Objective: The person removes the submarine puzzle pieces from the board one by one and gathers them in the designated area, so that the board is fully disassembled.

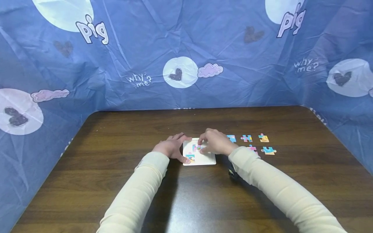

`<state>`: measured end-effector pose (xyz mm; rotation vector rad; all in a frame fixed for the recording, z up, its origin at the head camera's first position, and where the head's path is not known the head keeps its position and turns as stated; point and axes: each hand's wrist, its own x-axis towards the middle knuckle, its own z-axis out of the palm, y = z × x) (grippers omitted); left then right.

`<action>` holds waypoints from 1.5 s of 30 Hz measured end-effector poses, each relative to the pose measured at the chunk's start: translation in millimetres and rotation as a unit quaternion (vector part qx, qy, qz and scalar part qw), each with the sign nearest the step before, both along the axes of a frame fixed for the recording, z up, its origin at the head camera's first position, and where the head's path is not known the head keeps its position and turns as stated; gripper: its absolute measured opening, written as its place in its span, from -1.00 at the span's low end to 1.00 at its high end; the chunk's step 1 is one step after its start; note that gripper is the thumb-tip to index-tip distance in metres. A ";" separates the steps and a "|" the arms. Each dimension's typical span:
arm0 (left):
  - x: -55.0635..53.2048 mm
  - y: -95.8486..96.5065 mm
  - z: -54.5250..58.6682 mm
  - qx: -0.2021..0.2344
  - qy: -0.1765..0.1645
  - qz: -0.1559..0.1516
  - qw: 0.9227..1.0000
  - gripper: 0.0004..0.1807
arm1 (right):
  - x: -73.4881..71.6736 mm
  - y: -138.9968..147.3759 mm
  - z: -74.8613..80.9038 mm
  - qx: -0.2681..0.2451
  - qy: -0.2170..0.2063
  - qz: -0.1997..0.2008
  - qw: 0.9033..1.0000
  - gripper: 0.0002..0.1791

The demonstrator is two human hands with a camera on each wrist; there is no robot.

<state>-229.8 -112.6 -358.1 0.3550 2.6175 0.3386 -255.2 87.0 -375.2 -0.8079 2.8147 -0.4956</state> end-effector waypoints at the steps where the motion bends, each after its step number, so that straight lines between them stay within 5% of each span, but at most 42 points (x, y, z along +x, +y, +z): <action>1: 0.5 -0.1 0.2 0.002 0.001 0.000 1.000 -0.01 | 0.3 -0.2 0.0 0.000 -0.001 0.000 1.000 -0.74; 13: -7.5 -0.7 -13.9 -0.010 -0.003 0.000 1.000 0.03 | 6.7 -3.3 -0.7 0.000 -0.001 -0.020 1.000 -0.70; 22: 1.7 3.4 -0.5 0.000 0.003 -0.001 1.000 0.00 | 8.5 -2.1 2.1 0.000 0.011 -0.017 1.000 -0.72; 34: -18.7 -1.3 -28.4 -0.004 -0.003 0.004 1.000 0.07 | 7.5 12.7 14.9 -0.029 0.003 -0.015 0.999 -0.69; 45: -5.1 0.9 -6.1 -0.006 -0.005 0.004 1.000 0.01 | 11.5 36.0 22.7 -0.045 -0.018 -0.029 0.998 -0.69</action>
